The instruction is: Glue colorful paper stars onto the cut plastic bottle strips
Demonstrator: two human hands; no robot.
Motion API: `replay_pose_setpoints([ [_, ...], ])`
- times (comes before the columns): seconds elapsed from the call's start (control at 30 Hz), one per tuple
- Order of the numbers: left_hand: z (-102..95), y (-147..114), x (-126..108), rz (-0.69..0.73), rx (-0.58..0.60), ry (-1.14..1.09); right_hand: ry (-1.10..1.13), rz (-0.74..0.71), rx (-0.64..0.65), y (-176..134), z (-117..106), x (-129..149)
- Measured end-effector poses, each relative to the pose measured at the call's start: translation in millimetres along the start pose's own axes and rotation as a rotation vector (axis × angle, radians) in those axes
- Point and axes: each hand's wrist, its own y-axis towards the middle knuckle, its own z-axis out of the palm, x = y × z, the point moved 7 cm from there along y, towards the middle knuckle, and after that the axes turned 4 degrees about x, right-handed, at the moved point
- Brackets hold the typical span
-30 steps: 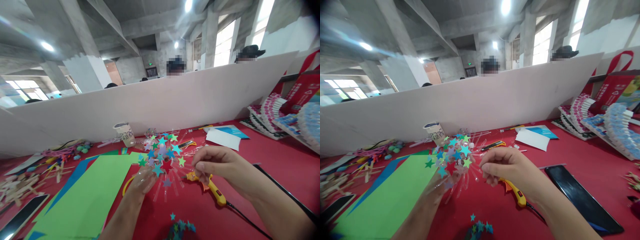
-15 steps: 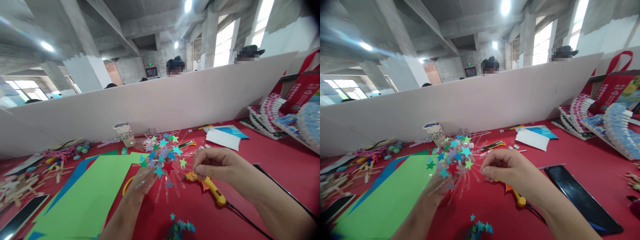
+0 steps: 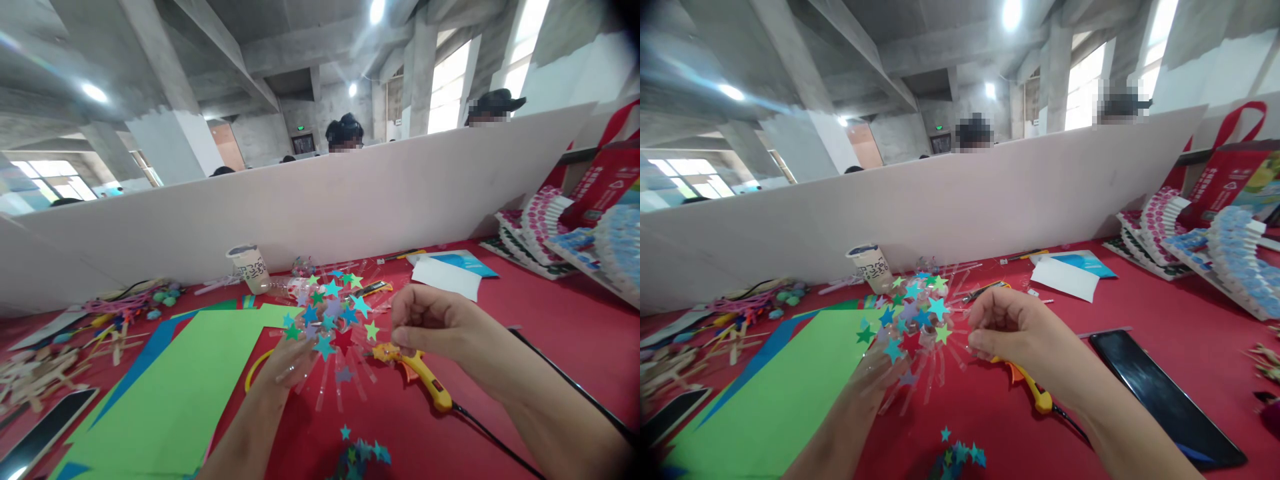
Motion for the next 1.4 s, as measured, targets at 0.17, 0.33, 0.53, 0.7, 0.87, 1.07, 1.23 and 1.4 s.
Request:
replay_pose_setpoints([
  [0.17,-0.6,-7,-4,0.082,0.033,0.021,-0.029,-0.050,-0.008,-2,1,3],
  [0.33,-3.0,-1,-3,0.082,0.061,0.016,-0.210,-0.107,-0.032,-8,2,10],
  [0.53,1.5,-2,-4,0.106,0.105,0.017,-0.470,-0.205,-0.158,-13,2,20],
  [0.7,4.2,-2,-5,0.101,0.105,0.068,-0.604,-0.337,-0.175,-16,11,31],
  [0.87,8.4,1,-6,0.063,0.099,0.121,-0.637,-0.392,-0.169,-17,14,34],
  [1.07,11.9,5,-4,0.049,0.123,0.133,-0.724,-0.502,-0.167,-21,14,38],
  [1.23,23.0,4,-5,0.046,0.161,0.160,-0.763,-0.529,-0.132,-21,14,40],
  [1.4,32.4,0,-9,0.023,0.182,0.172,-0.842,-0.528,-0.160,-21,12,39],
])
